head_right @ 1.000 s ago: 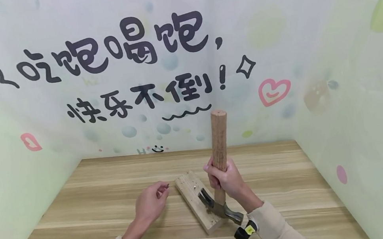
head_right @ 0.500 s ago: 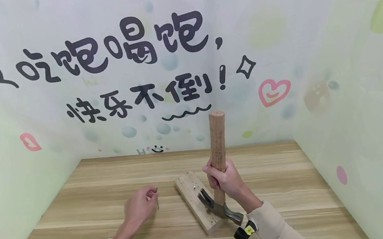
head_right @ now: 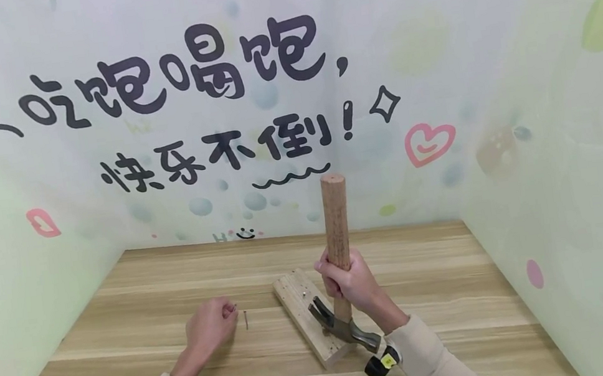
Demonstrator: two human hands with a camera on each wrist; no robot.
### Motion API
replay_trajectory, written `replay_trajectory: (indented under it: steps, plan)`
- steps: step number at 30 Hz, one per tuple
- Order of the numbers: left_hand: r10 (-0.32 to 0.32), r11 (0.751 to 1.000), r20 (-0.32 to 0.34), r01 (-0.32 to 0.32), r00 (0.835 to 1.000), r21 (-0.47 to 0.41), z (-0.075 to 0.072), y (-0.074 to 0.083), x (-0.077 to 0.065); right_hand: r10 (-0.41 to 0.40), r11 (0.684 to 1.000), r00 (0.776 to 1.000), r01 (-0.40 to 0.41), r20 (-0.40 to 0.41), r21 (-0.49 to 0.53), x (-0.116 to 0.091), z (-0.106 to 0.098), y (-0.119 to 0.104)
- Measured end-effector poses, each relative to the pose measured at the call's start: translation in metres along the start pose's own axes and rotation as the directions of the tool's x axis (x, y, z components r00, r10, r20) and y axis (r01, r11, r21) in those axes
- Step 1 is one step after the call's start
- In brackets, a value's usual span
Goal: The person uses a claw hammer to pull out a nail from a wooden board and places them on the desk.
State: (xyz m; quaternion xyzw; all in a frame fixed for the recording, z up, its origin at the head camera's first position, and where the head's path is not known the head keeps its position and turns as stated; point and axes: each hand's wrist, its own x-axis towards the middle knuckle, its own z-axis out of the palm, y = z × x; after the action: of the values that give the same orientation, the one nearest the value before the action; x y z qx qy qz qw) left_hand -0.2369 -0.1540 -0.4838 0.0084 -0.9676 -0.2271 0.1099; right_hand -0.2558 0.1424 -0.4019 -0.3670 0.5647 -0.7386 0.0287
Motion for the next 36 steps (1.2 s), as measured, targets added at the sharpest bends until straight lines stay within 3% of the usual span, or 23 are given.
replay_trajectory:
  steps: [36]
  plan:
    - [-0.046,0.999,0.068,0.044,0.997,0.029,0.0085,-0.0063,0.0063,-0.011,0.999,1.0,0.011,0.009,-0.05,-0.0007,0.0035,-0.0022]
